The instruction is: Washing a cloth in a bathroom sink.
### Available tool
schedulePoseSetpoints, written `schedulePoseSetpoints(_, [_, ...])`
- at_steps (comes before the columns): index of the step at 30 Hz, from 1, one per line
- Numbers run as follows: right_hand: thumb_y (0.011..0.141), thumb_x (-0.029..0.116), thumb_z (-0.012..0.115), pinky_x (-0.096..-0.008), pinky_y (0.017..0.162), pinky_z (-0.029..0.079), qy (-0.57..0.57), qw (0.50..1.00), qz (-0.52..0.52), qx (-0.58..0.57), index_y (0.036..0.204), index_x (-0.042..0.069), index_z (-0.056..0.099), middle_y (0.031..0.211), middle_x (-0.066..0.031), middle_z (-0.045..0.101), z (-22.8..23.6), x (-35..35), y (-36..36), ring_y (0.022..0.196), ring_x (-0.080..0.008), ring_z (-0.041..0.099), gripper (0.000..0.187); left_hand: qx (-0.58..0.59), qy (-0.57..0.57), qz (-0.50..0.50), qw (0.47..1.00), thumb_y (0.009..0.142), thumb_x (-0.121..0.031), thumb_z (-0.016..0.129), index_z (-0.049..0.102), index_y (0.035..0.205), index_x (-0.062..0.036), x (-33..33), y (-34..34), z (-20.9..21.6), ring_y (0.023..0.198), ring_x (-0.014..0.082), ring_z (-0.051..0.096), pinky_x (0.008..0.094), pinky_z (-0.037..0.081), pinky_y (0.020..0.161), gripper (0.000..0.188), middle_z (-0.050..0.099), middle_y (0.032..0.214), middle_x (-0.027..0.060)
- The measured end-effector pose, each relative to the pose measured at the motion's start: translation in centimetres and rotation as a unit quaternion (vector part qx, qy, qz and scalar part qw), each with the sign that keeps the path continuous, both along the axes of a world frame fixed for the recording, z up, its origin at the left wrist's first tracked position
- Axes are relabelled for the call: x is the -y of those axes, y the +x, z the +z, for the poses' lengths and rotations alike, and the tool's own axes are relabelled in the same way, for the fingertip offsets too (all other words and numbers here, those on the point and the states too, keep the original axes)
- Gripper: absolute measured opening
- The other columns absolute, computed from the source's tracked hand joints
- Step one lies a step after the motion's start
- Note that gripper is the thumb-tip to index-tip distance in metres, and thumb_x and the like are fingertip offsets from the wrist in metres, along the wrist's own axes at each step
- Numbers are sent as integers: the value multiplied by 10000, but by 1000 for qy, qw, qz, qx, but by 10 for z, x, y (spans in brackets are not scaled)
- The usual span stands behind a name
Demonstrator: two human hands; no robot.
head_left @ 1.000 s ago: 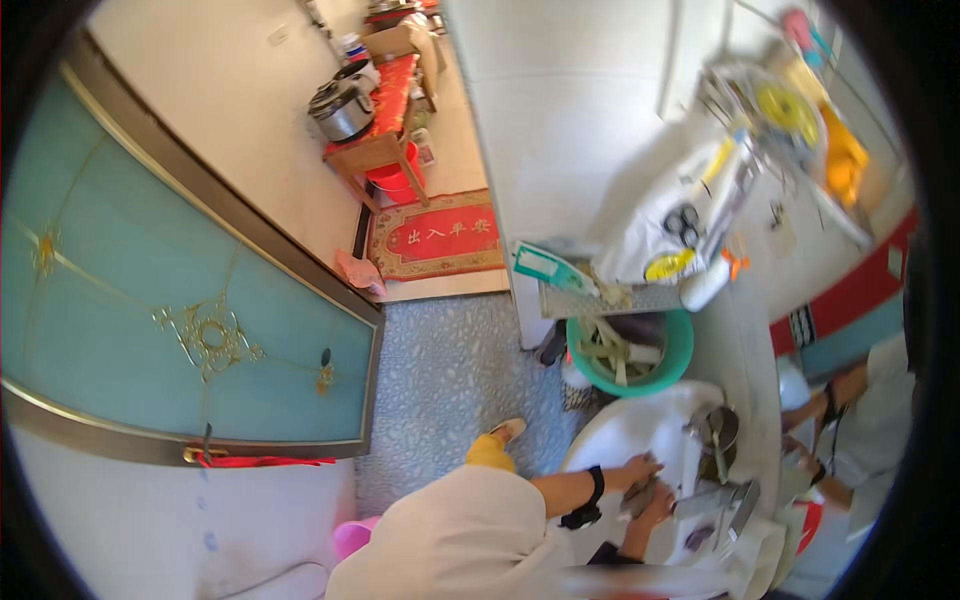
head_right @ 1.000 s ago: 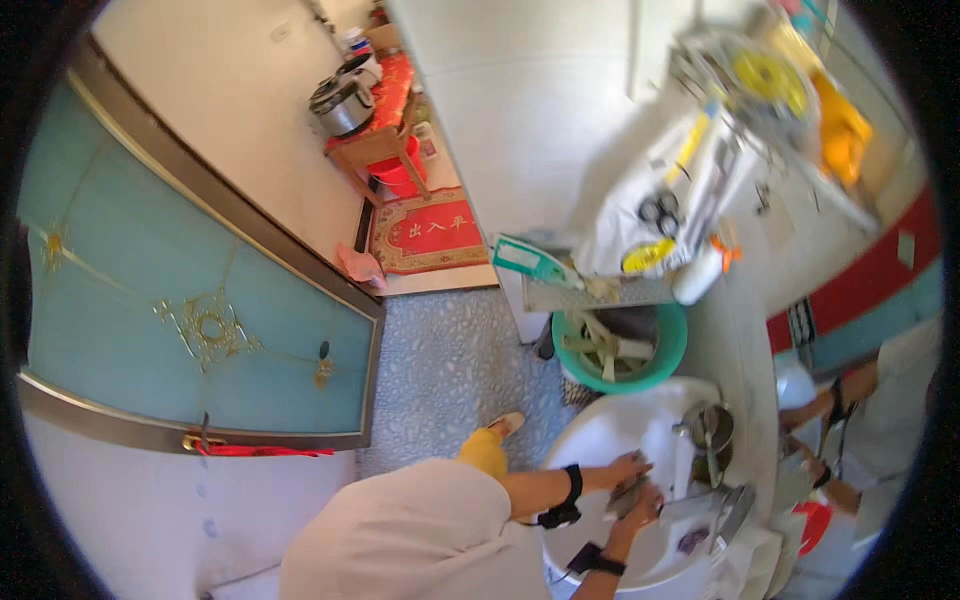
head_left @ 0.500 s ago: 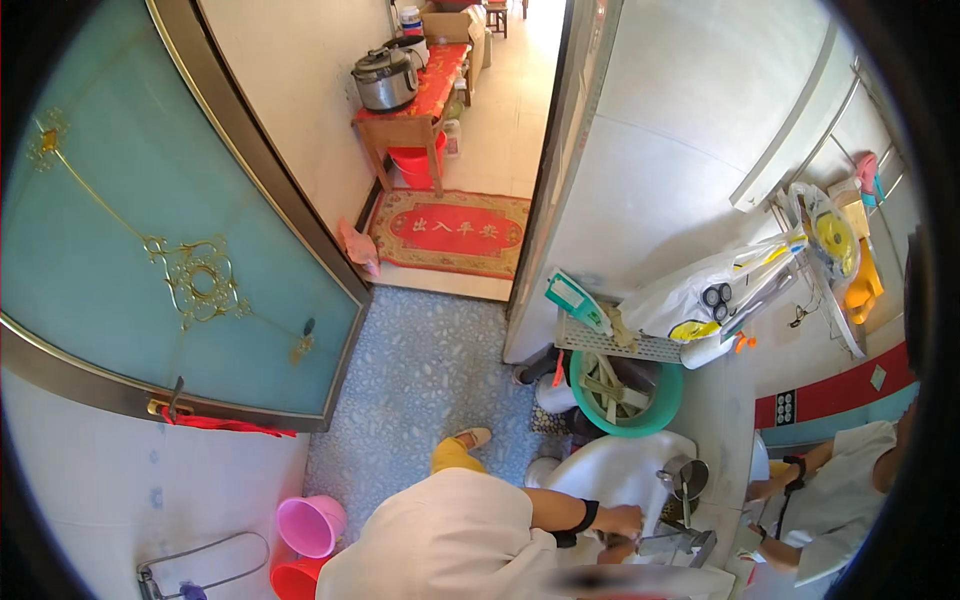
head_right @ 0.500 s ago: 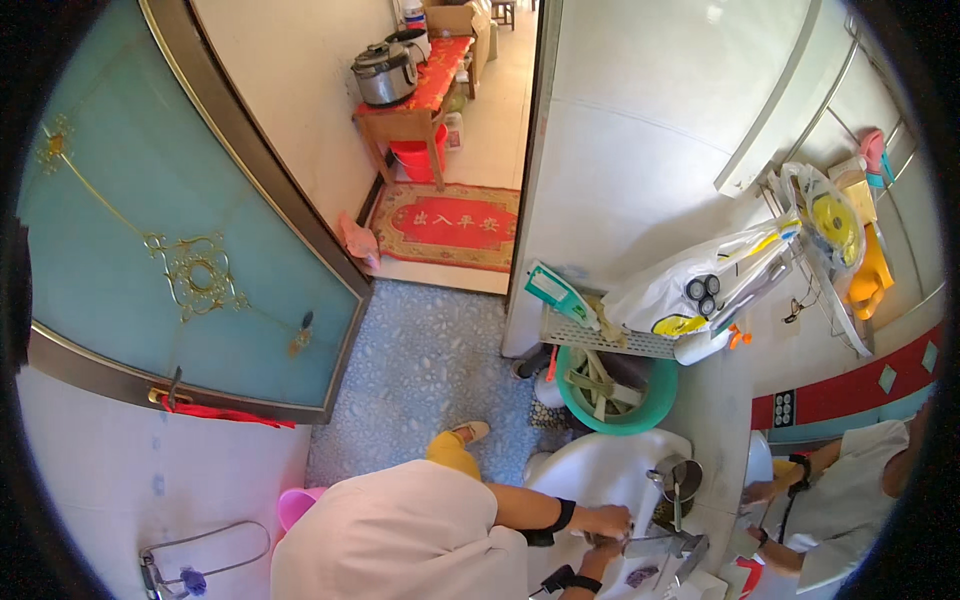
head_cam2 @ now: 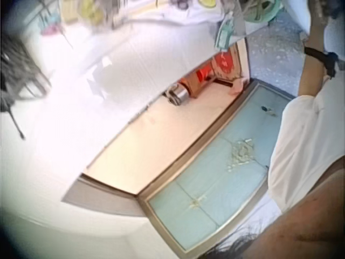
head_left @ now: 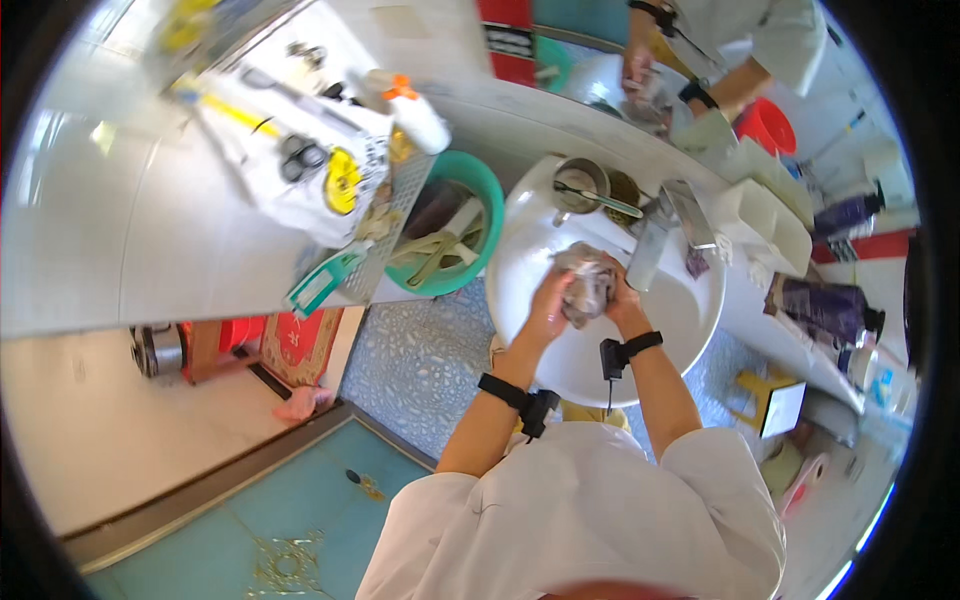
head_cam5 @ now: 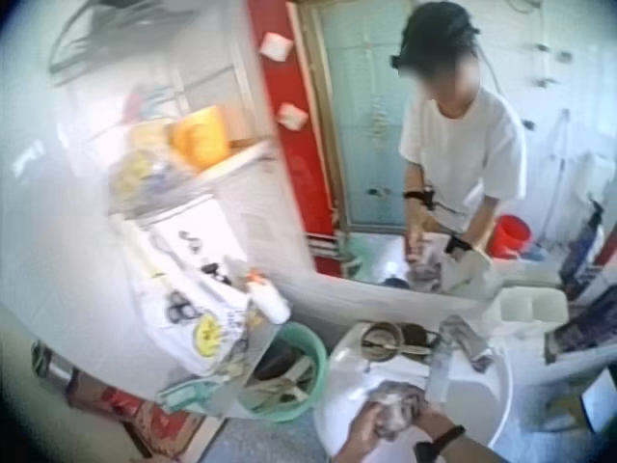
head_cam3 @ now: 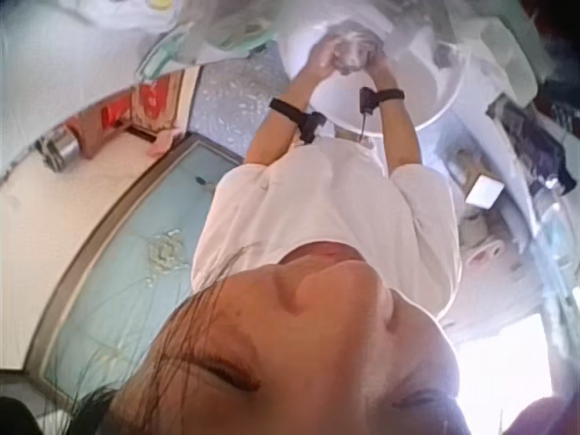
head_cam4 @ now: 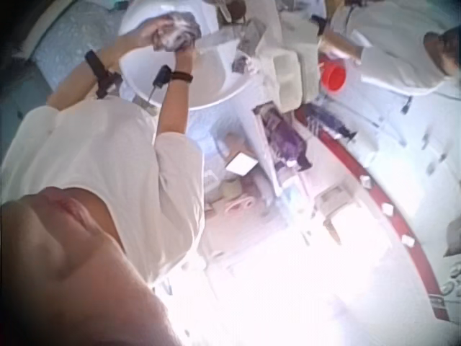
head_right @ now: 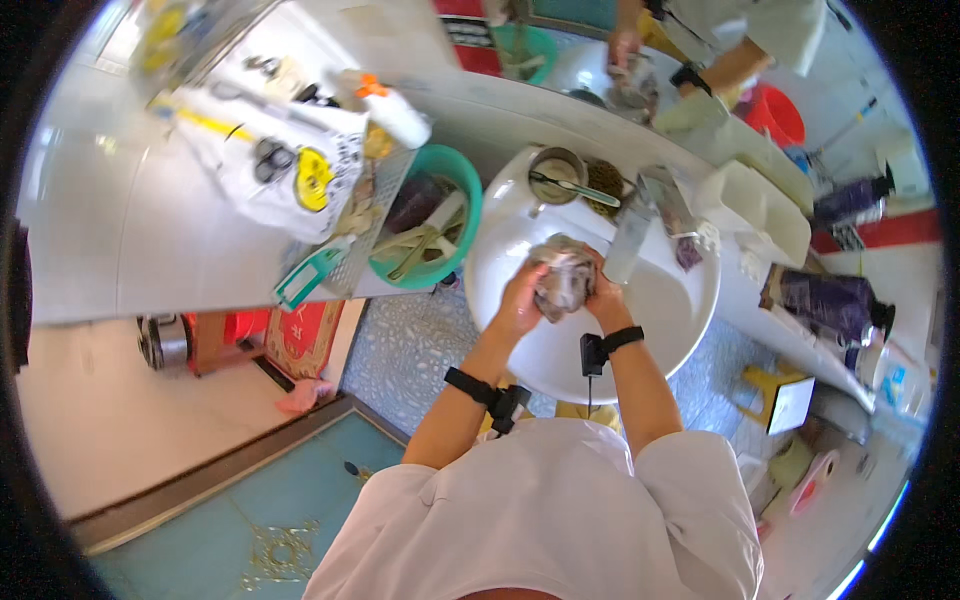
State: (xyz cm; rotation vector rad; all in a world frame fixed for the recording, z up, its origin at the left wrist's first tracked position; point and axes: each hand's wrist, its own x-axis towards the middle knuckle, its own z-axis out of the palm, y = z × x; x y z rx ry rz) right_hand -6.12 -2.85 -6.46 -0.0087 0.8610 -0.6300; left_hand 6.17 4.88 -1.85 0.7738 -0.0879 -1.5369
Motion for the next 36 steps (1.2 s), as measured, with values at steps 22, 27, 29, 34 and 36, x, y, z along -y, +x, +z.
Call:
schedulePoseSetpoints(22, [755, 235, 569, -342, 664, 438, -270, 873, -8, -407, 944, 76, 537, 835, -95, 565, -24, -10, -63, 738, -211, 557, 249, 183, 113, -239, 947, 785, -194, 547, 524, 937, -68, 40, -51, 14, 679, 141, 555, 311, 471, 567, 199, 561, 771, 29])
schedulePoseSetpoints(27, [796, 211, 537, -392, 730, 454, 61, 997, 6, -40, 1018, 94, 516, 943, -85, 553, -6, -14, -53, 812, -216, 549, 251, 60, 76, -215, 972, 732, -97, 532, 498, 944, -76, 21, -37, -3, 740, 163, 552, 318, 466, 632, 216, 555, 833, 45])
schedulePoseSetpoints(29, [838, 180, 480, -393, 801, 435, -96, 992, -54, -67, 1062, 84, 500, 1043, -78, 536, -2, -22, -41, 968, -204, 512, 245, 61, 102, -191, 974, 739, -125, 512, 511, 920, -70, 21, -39, -9, 758, 174, 546, 329, 461, 648, 189, 549, 866, 53])
schedulePoseSetpoints(34, [754, 134, 526, -355, 795, 412, -403, 724, 74, -556, 998, 40, 510, 1004, -111, 535, 17, -51, 21, 882, -232, 524, 262, 229, 190, 58, 953, 782, -260, 500, 517, 820, -63, 23, -43, -88, 679, 168, 526, 306, 455, 608, 201, 525, 753, 52])
schedulePoseSetpoints(36, [775, 190, 490, -353, 798, 404, -423, 807, 111, -397, 1030, 32, 493, 1039, -114, 516, -58, -22, -45, 918, -233, 505, 300, 318, 166, 18, 933, 796, -291, 498, 517, 817, -68, 24, -68, -95, 646, 167, 525, 308, 456, 588, 225, 526, 728, 49])
